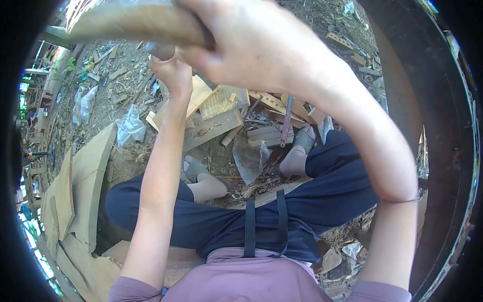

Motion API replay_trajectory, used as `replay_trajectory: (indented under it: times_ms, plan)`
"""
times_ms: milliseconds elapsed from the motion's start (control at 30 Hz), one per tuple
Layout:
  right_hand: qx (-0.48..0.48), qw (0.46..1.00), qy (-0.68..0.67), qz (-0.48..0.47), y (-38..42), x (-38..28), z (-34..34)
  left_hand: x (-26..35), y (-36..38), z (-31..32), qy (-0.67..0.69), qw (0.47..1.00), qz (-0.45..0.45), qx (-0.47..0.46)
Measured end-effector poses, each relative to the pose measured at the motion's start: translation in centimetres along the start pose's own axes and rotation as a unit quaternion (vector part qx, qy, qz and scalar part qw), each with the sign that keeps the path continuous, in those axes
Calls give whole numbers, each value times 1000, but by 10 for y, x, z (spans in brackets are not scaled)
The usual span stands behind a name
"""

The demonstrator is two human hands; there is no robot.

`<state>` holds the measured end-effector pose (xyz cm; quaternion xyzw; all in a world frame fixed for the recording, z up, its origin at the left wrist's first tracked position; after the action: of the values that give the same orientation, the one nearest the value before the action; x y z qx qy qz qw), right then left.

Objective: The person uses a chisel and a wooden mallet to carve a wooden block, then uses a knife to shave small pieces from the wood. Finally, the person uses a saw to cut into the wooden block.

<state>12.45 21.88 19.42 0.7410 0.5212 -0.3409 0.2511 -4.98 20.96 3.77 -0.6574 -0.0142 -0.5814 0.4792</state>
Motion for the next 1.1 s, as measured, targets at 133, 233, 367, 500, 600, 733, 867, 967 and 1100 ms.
replay_trajectory:
  times_ms: [133,233,367,500,600,733,867,967,1100]
  plan:
    - [20,973,229,33,8,5,15,-2,1,1,-62,997,12,-35]
    - [67,975,203,-51,9,3,17,-7,1,1,10,999,-40,4]
    - [203,972,-34,-115,6,-4,14,-14,-4,-7,-16,1000,-14,-7]
    - [34,975,158,151,-4,30,14,-20,-10,1,-11,998,-42,-38]
    - [158,974,92,-133,7,5,4,-38,-12,-2,-81,995,-52,-35]
    - [172,977,110,-53,-2,10,11,-46,-12,-6,-25,998,-33,-53]
    - [82,966,244,34,-6,19,17,-26,-16,2,-70,996,3,-55]
    - [140,972,187,-20,-4,-1,13,-23,-11,4,-17,996,-85,-38]
    - [131,987,82,54,-20,-8,7,-43,-11,0,-55,996,-38,-67]
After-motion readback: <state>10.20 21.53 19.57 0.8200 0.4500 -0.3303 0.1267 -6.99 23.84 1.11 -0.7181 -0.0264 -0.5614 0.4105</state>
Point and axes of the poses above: each hand's wrist, its own y-axis away from the middle knuckle, its own z-axis out of the palm, x = y × z, the point moved 5 cm from there along -y, towards the middle knuckle, and after that the axes turned 5 degrees about -x, right-handed, at the moved point
